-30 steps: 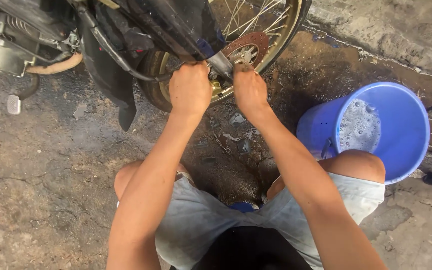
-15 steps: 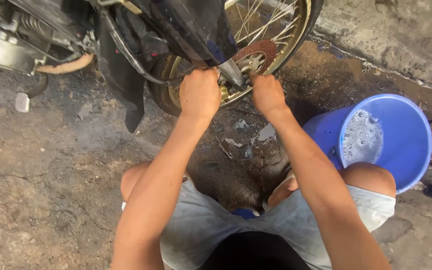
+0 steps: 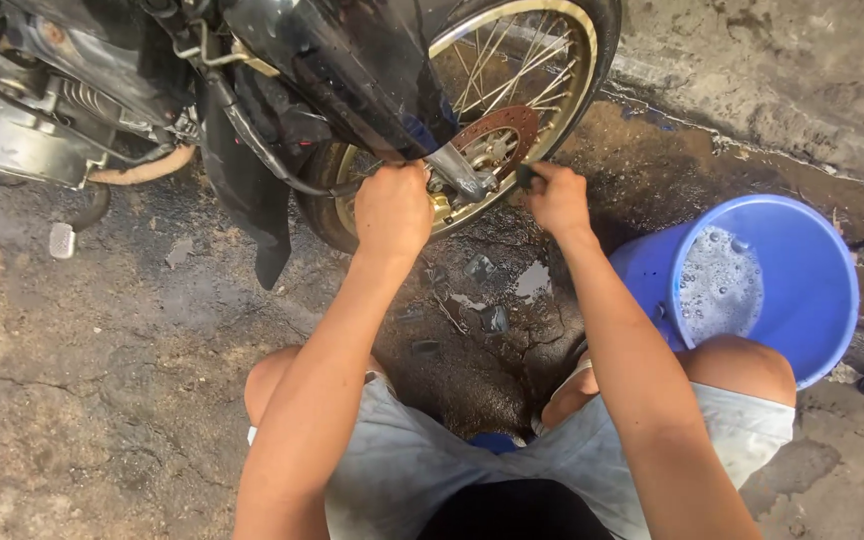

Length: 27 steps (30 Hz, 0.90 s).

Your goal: Washing the front wheel and brake assembly of a motorcycle using a sponge and soapy water

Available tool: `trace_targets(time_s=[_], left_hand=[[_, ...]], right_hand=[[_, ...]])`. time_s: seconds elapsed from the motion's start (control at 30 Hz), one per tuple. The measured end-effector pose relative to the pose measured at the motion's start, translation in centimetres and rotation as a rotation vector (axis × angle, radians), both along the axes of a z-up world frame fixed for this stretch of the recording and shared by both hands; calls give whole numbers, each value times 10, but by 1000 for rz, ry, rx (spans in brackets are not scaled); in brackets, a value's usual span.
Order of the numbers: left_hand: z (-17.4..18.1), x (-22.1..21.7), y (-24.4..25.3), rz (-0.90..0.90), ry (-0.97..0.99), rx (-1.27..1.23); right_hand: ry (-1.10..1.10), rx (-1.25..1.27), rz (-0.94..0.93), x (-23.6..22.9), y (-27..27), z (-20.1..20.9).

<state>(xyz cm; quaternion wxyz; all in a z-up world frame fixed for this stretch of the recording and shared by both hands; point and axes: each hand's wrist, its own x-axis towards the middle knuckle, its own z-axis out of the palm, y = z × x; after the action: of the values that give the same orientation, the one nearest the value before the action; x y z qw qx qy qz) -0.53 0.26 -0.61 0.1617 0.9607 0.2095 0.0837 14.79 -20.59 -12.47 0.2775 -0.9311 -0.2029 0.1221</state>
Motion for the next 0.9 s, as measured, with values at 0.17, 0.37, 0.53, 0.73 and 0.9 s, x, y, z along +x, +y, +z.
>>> trace_targets(time_s=[0.17, 0.37, 0.53, 0.73, 0.9], left_hand=[[-8, 3, 1, -12, -27, 65], [-10, 2, 6, -44, -43, 64], [-5, 1, 5, -28, -41, 25], [-13, 5, 8, -50, -39, -12], [0, 4, 6, -33, -25, 27]], right_hand=[[34, 70, 101, -19, 36, 4], [-50, -354, 322, 6, 47, -20], [-1, -416, 368, -6, 53, 12], [-74, -436, 404, -11, 53, 21], [-117, -419, 408, -16, 52, 25]])
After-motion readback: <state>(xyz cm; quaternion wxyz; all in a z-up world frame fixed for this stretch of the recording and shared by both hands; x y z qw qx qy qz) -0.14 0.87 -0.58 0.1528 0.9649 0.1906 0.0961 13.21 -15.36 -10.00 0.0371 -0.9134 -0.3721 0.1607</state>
